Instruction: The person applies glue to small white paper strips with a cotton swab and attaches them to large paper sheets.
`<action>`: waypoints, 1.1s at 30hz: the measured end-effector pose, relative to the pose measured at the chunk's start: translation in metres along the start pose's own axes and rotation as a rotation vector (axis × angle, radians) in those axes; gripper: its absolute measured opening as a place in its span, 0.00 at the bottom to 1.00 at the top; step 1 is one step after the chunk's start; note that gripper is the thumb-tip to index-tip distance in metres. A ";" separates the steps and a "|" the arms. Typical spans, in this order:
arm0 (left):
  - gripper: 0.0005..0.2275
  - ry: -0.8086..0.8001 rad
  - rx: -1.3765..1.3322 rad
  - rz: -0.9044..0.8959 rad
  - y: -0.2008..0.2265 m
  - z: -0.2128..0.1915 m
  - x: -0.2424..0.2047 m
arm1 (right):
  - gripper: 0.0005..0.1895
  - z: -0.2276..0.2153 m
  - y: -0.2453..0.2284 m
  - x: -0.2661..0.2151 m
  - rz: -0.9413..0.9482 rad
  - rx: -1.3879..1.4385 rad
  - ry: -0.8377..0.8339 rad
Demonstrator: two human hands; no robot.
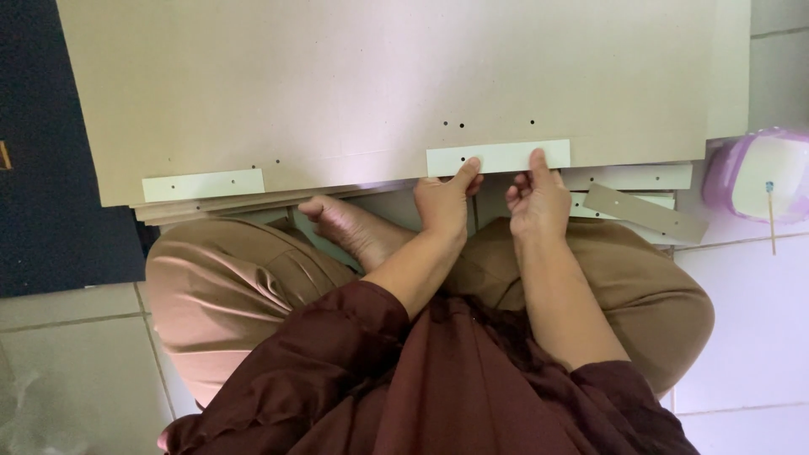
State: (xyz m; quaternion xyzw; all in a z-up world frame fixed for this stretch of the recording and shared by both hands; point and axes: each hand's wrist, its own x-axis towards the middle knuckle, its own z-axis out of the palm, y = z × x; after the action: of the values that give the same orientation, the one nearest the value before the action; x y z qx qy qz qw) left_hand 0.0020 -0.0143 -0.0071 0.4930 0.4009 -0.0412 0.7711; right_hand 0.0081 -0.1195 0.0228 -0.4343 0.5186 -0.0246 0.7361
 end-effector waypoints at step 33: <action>0.31 0.473 -0.648 0.080 0.203 -0.199 0.033 | 0.17 -0.006 0.003 0.022 -0.011 -0.176 -0.087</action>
State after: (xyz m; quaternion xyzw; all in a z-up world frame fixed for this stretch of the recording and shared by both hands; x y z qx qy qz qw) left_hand 0.0021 0.2581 0.0806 0.2354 0.5399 0.2320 0.7741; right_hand 0.0123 -0.1321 0.0043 -0.5009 0.4836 0.0359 0.7169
